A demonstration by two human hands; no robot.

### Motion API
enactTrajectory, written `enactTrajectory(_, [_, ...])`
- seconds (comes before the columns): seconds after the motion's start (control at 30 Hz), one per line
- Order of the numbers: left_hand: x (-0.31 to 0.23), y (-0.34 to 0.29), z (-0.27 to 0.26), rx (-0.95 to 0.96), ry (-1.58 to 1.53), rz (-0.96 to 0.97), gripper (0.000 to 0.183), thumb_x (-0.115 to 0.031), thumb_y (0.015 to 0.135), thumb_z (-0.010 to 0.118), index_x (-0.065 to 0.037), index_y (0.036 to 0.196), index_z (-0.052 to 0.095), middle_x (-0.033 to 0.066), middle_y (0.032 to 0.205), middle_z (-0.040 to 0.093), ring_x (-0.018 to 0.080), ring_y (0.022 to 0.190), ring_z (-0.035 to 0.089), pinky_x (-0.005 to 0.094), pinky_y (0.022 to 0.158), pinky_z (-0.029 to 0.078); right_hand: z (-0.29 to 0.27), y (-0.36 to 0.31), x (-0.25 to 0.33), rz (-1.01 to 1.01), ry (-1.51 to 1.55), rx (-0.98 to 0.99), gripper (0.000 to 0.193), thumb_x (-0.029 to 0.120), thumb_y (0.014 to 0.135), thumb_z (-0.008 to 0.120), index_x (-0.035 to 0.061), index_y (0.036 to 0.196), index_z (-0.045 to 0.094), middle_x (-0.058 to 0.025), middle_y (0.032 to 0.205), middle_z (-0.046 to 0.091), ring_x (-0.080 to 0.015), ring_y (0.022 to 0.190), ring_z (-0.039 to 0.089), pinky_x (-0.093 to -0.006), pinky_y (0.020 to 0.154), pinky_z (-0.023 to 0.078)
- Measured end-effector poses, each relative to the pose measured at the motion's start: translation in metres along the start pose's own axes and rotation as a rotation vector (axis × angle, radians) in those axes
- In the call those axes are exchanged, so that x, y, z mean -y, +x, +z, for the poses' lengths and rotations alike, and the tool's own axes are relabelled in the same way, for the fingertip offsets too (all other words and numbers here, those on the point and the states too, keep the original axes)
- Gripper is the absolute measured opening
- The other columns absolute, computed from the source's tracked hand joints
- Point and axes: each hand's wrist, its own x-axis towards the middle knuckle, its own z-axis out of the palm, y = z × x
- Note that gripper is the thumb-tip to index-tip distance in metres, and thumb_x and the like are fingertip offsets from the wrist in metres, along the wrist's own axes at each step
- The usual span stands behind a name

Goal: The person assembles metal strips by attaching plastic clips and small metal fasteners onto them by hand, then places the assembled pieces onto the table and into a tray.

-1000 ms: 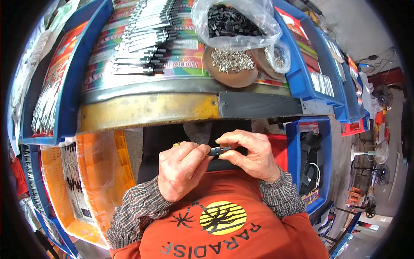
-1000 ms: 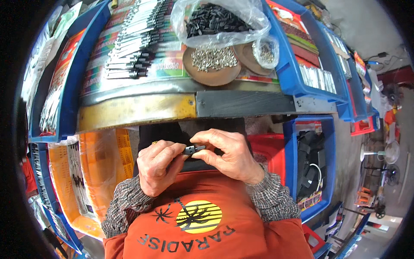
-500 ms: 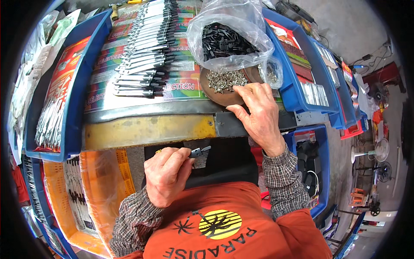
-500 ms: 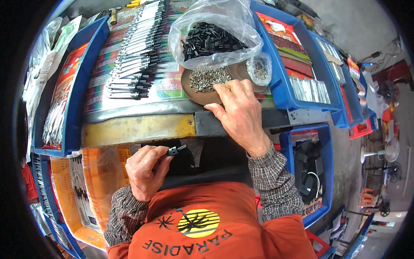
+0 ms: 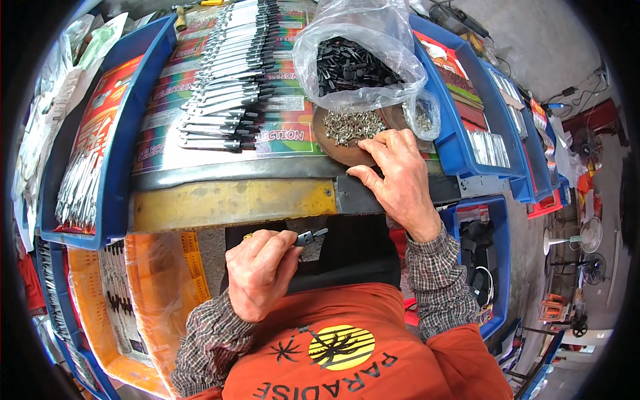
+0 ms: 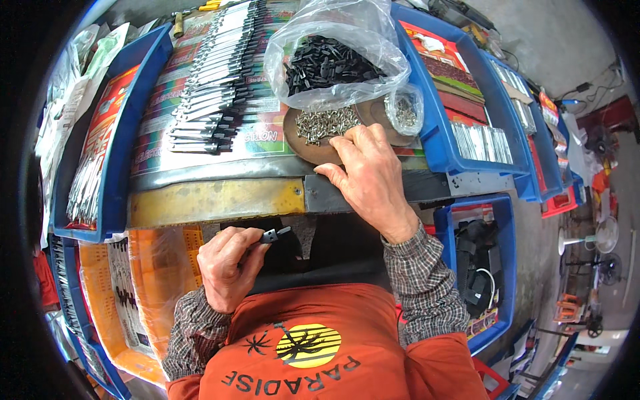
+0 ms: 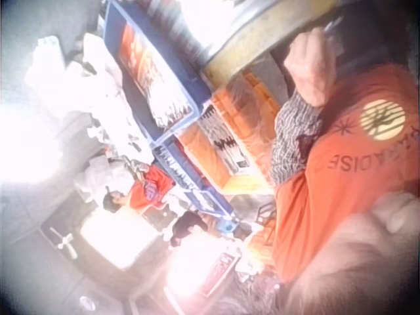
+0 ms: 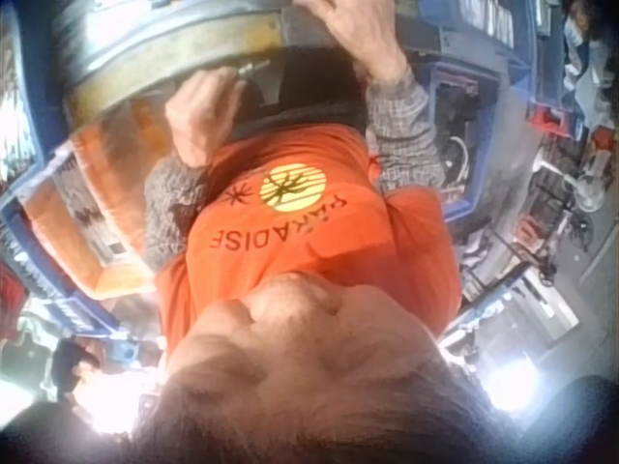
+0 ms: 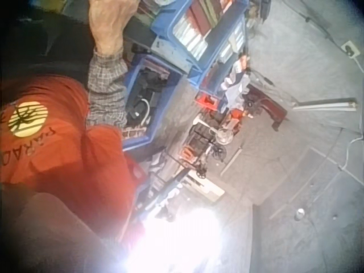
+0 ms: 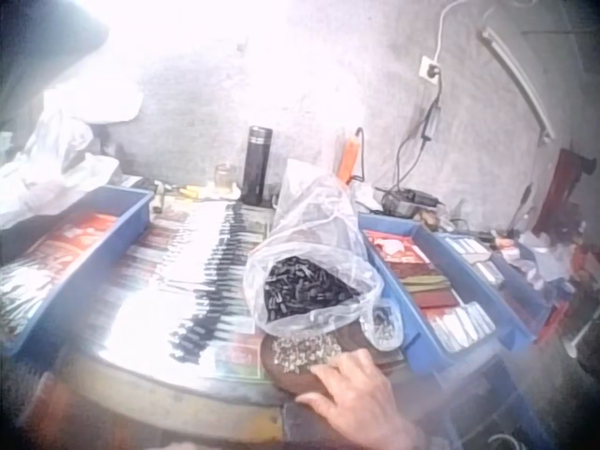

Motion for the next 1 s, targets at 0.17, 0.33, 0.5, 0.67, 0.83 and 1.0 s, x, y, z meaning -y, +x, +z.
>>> enactTrajectory(0.17, [-0.004, 0.001, 0.001, -0.054, -0.006, 0.026, 0.018, 0.002, 0.072, 0.074, -0.003, 0.087, 0.065, 0.0073, 0.069, 0.06, 0.0209, 0.054, 0.056, 0.0309, 0.049, 0.044, -0.004, -0.001, 0.002, -0.006, 0.087, -0.012, 0.026, 0.014, 0.073, 0.075, 0.0004, 0.092, 0.066, -0.0091, 0.088, 0.058, -0.0278, 0.088, 0.052, -0.0389, 0.075, 0.045])
enactTrajectory(0.33, [-0.007, 0.001, 0.0, -0.038, 0.001, 0.023, 0.018, 0.002, 0.072, 0.074, -0.003, 0.087, 0.065, 0.0074, 0.07, 0.059, 0.0206, 0.054, 0.056, 0.0306, 0.049, 0.044, -0.003, -0.006, 0.007, 0.012, 0.182, -0.053, 0.012, 0.002, 0.074, 0.072, 0.0004, 0.084, 0.067, -0.0088, 0.083, 0.06, -0.0256, 0.084, 0.055, -0.0359, 0.074, 0.045])
enactTrajectory(0.5, [-0.011, -0.001, -0.003, 0.012, -0.019, -0.022, 0.018, 0.002, 0.072, 0.074, -0.003, 0.088, 0.065, 0.0078, 0.069, 0.059, 0.0193, 0.054, 0.056, 0.0299, 0.049, 0.044, -0.01, -0.017, 0.031, 0.062, 0.433, -0.107, 0.01, 0.0, 0.073, 0.072, 0.002, 0.082, 0.066, -0.0077, 0.078, 0.063, -0.0236, 0.073, 0.057, -0.0338, 0.067, 0.046])
enactTrajectory(0.67, [-0.018, 0.001, -0.003, 0.027, -0.07, -0.04, 0.019, 0.002, 0.072, 0.074, -0.003, 0.088, 0.065, 0.0079, 0.069, 0.058, 0.0197, 0.054, 0.057, 0.0302, 0.049, 0.044, -0.008, -0.037, 0.059, 0.092, 0.77, 0.022, 0.011, 0.001, 0.074, 0.074, 0.0015, 0.083, 0.067, -0.0072, 0.079, 0.065, -0.021, 0.073, 0.059, -0.0318, 0.064, 0.047])
enactTrajectory(0.83, [-0.024, 0.0, -0.004, 0.045, -0.062, -0.033, 0.02, 0.002, 0.071, 0.073, -0.003, 0.088, 0.065, 0.0081, 0.069, 0.058, 0.0213, 0.056, 0.057, 0.0316, 0.051, 0.045, -0.004, -0.045, 0.066, 0.065, 0.821, 0.036, 0.013, 0.002, 0.074, 0.074, 0.0017, 0.084, 0.066, -0.0068, 0.083, 0.065, -0.0216, 0.077, 0.06, -0.032, 0.068, 0.048])
enactTrajectory(1.0, [-0.027, -0.002, -0.001, 0.033, -0.025, 0.019, 0.023, 0.003, 0.069, 0.073, -0.003, 0.09, 0.063, 0.0089, 0.072, 0.06, 0.0254, 0.062, 0.059, 0.0349, 0.055, 0.047, -0.004, -0.048, 0.067, 0.091, 0.833, 0.04, 0.011, 0.001, 0.075, 0.073, 0.0018, 0.084, 0.066, -0.0072, 0.083, 0.065, -0.021, 0.075, 0.06, -0.0314, 0.066, 0.048])
